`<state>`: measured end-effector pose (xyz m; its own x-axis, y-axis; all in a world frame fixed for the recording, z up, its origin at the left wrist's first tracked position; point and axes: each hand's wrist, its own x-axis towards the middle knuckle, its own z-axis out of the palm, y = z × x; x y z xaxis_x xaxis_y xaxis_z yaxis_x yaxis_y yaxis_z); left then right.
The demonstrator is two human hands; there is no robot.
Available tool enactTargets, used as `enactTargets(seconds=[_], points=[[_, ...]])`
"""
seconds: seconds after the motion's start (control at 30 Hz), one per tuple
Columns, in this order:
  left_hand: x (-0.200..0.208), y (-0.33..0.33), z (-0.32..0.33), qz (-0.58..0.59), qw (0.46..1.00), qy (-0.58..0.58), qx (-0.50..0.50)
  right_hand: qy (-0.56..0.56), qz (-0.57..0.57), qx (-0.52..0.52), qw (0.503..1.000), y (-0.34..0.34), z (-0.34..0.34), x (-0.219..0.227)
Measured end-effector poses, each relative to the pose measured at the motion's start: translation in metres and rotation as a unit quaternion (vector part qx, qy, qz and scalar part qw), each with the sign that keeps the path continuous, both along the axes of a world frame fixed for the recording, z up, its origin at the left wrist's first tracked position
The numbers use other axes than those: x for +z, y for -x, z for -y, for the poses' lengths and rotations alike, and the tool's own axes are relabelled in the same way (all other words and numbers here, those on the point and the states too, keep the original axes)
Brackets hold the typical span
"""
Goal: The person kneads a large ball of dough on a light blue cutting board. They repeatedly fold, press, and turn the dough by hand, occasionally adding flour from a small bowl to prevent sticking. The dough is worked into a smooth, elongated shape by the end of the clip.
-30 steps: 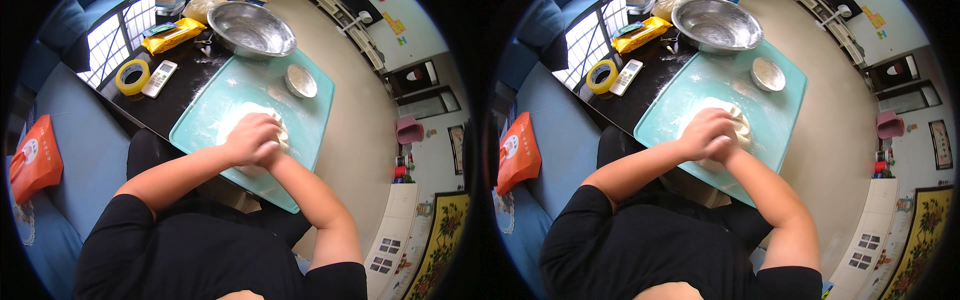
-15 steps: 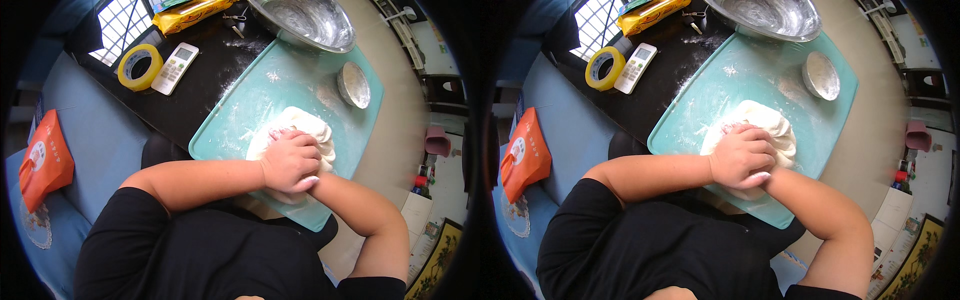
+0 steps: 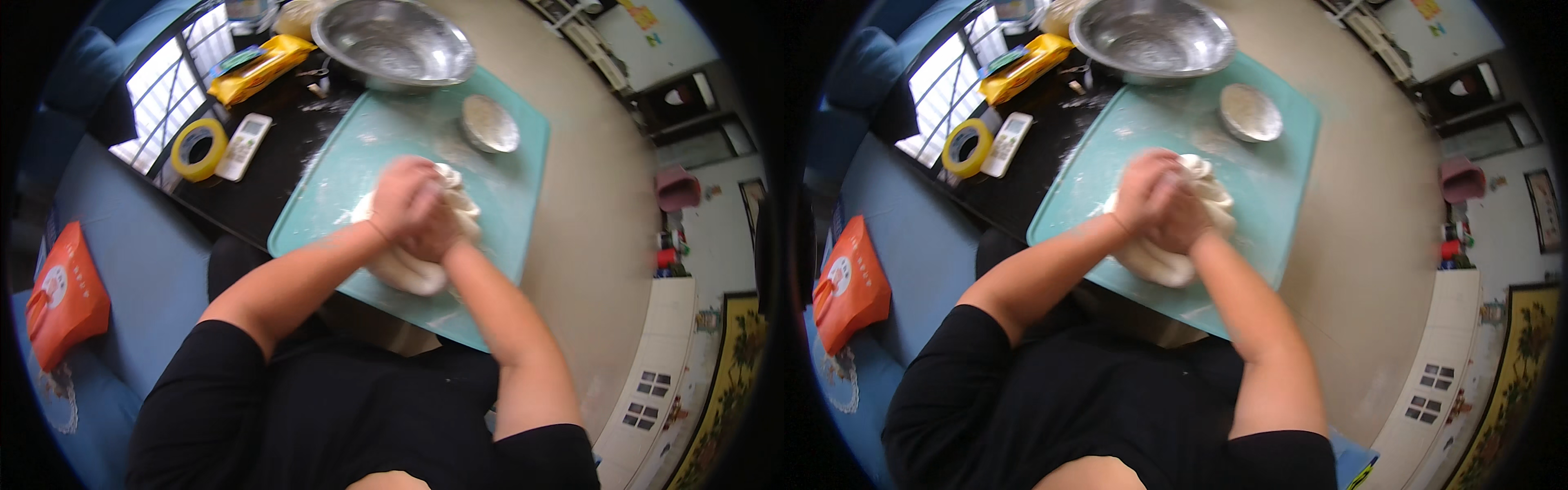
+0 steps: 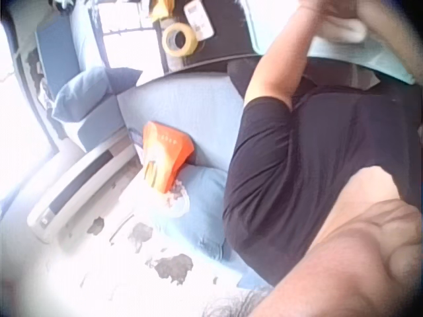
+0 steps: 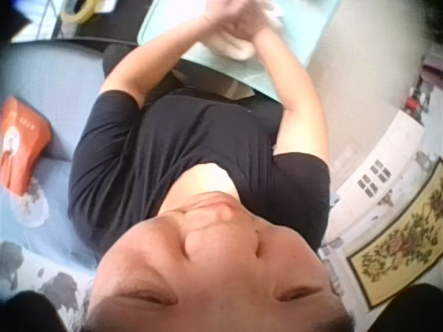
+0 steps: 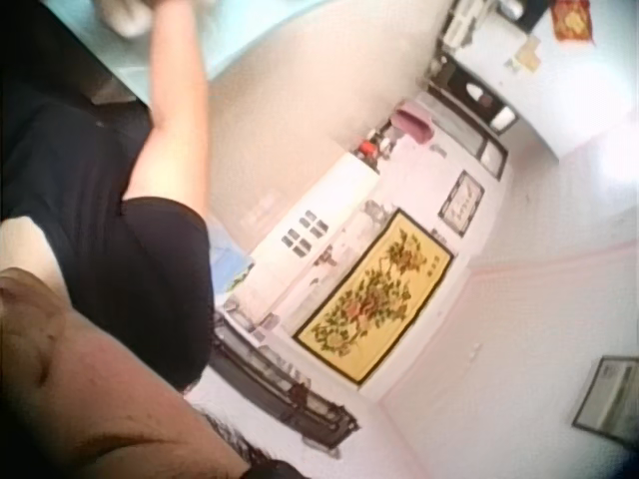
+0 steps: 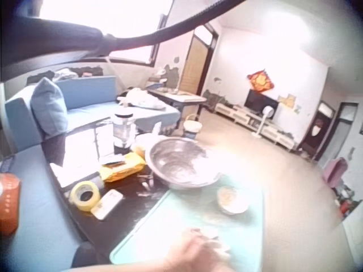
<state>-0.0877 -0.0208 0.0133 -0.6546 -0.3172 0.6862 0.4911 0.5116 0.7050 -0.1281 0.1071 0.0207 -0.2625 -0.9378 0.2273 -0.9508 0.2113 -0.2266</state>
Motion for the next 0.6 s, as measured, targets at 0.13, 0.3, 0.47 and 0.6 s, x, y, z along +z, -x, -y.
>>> enactTargets(seconds=[0.13, 0.3, 0.47, 0.6], points=[[-0.017, 0.035, 0.018, 0.244, 0.96, -0.008, 0.14, 0.137, -0.163, -0.117, 0.97, -0.02, -0.024, 0.009], [0.017, 0.062, 0.021, 0.588, 0.792, -0.136, -0.09, 0.252, 0.028, -0.377, 0.891, 0.007, -0.06, -0.018], [0.071, 0.029, -0.019, 0.467, 0.865, 0.154, -0.098, 0.307, 0.502, -0.408, 0.698, 0.031, -0.072, -0.011], [0.072, -0.042, -0.057, 0.281, 0.932, 0.222, 0.044, 0.263, 0.291, -0.392, 0.832, -0.028, -0.065, 0.017]])
